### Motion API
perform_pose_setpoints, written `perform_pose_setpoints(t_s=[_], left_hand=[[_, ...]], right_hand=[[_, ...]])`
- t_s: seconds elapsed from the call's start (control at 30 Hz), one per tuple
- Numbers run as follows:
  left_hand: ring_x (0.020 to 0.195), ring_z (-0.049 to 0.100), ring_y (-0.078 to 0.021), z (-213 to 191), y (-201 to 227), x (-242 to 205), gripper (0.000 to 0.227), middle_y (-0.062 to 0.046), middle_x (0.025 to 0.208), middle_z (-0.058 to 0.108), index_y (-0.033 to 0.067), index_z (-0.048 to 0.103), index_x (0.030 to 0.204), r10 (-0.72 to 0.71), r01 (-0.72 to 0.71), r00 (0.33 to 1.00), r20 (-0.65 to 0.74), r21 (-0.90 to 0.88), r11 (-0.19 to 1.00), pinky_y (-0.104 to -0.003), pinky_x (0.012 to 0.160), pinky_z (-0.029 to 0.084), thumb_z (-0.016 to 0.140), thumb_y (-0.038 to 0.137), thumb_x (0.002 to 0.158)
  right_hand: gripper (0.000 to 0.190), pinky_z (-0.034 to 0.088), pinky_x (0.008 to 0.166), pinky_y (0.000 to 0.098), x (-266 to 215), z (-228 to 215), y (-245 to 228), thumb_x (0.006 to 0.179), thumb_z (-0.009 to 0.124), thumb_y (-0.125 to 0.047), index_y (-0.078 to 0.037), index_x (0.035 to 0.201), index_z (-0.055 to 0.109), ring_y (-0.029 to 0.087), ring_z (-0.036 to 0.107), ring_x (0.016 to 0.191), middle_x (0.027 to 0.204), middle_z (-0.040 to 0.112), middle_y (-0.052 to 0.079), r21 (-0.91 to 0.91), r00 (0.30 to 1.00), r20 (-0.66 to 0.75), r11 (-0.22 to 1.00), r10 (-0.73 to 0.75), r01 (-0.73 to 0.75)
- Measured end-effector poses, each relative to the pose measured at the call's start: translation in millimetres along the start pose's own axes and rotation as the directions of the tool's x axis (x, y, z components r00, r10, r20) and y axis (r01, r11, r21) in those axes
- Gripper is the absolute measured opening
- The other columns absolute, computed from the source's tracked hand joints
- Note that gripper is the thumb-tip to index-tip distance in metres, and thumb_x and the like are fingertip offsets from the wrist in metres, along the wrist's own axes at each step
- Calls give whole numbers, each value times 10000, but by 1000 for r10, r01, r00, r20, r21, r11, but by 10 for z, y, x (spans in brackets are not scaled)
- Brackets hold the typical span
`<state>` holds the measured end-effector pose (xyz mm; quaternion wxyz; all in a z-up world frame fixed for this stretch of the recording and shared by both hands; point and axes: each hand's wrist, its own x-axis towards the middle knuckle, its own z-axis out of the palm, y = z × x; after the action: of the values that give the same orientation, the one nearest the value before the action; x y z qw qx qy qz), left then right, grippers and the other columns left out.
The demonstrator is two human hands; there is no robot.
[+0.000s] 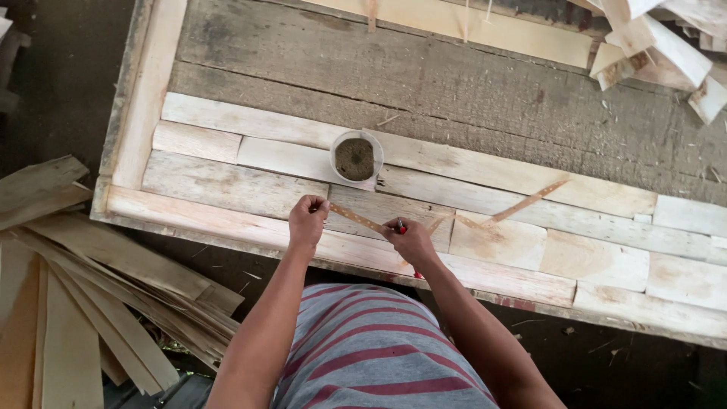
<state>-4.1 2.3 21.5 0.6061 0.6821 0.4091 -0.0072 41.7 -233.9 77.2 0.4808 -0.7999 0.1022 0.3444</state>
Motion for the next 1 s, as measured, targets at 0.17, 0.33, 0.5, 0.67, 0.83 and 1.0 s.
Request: perform_pose_setpoints(t_s=[0.17,0.33,0.5,0.67,0.83,1.0], left_hand=[[689,631,-161,-261,-37,10,83,-62,689,676,159,740,897,-14,15,999,-50,26,1000,-328,659,514,763,238,904],[688,623,-140,-663,11,6,77,-38,682,676,176,738,885,-51,50,990,-134,-18,999,-315,661,507,761,247,907],[746,587,-152,-1230,-59,148,83,-38,781,681,144,727,932,-129,109,975,-181,-112,988,-330,694,486,724,224,954],[784,567,-163,-2028,-35,358,116,-62,833,654,89,713,981,-156,104,952,-262,-200,974,-332,708,473,695,203,983],[797,611,-179,-2843,-51,670,101,-55,915,661,123,706,1033,-174,110,913,-370,-189,976,-361,746,512,665,210,1001],[1041,635,-251,-3429,-196,892,260,-114,1120,593,71,651,1216,2,-67,818,-576,-92,994,-391,946,514,672,95,958]], right_hand=[[185,514,645,293,35,163,-170,841,790,-310,-149,931,802,174,631,656,696,670,77,-93,1000,23,996,-2,4],[182,511,661,289,133,523,-402,851,787,-294,-125,918,798,170,613,688,713,656,75,-133,995,91,990,-43,55],[207,512,702,324,276,1028,-809,847,770,-315,-111,884,764,197,629,695,711,644,79,-230,979,172,962,-111,150],[244,527,767,380,704,1711,-1055,846,766,-372,-140,920,777,248,672,783,782,697,119,-386,959,249,894,-136,227],[267,544,758,388,874,2484,-1679,841,770,-430,-184,943,779,268,701,828,827,722,110,-488,936,327,826,-128,283],[178,515,519,270,791,3232,-2413,843,770,-249,-78,853,721,155,599,589,629,591,70,-303,870,464,893,-167,333]])
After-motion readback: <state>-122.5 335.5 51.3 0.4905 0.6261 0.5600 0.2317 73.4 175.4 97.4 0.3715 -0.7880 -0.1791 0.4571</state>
